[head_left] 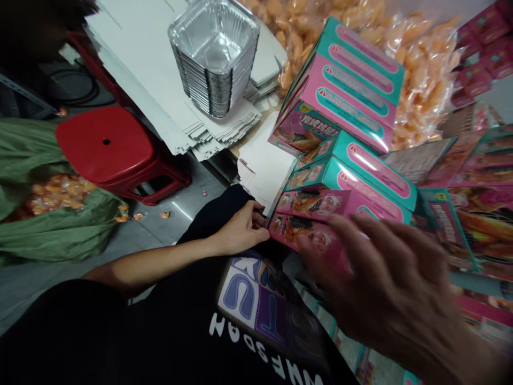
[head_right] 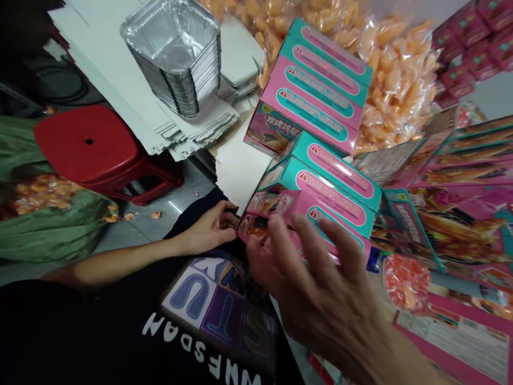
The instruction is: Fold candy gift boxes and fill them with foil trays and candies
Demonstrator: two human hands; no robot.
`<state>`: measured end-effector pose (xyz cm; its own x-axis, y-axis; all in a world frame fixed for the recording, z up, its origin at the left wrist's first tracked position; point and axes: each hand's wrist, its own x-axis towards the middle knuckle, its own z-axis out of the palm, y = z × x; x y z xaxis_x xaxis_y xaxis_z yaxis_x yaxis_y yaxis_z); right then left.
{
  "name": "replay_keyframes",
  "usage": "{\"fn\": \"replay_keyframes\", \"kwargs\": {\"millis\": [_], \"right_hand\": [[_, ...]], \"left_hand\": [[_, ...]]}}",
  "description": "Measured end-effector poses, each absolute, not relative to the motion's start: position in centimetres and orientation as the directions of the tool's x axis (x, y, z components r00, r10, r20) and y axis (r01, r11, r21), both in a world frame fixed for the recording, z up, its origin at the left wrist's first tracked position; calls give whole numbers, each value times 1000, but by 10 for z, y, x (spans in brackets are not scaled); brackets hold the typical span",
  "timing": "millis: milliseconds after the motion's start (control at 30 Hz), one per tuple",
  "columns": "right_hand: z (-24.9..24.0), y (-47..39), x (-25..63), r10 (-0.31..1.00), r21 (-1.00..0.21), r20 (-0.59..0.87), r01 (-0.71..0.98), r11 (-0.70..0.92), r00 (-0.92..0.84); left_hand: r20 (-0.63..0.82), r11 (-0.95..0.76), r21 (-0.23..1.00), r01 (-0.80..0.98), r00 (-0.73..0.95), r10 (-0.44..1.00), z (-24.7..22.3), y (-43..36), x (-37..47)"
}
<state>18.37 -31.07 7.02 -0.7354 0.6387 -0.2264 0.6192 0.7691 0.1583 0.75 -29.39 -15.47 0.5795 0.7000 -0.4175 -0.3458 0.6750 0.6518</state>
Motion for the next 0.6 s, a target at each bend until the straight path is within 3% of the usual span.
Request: {"fn": "replay_keyframes", "kwargs": {"millis": [100,300,400,500,600], "right_hand": [[43,-301,174,450,219,-257,402,889,-855],[13,-274,156,440,-16,-238,457,889,-866],[38,-271,173,583,-84,-155,599,796,-797],[60,-272,205,801,51,8,800,598,-599],[53,-265,239,891,178,14,878,444,-453]], "left_hand": [[-423,656,680,-328,556,716,-151,-294,9],[-363,617,684,-389,553,750,-155,-295,0],[-350,573,769,-281,564,747,-154,-293,-20],[-299,394,915,-90,507,809,-144,-284,-41],[-70,108,991,-82,377,923,-132,-265,-43]]}}
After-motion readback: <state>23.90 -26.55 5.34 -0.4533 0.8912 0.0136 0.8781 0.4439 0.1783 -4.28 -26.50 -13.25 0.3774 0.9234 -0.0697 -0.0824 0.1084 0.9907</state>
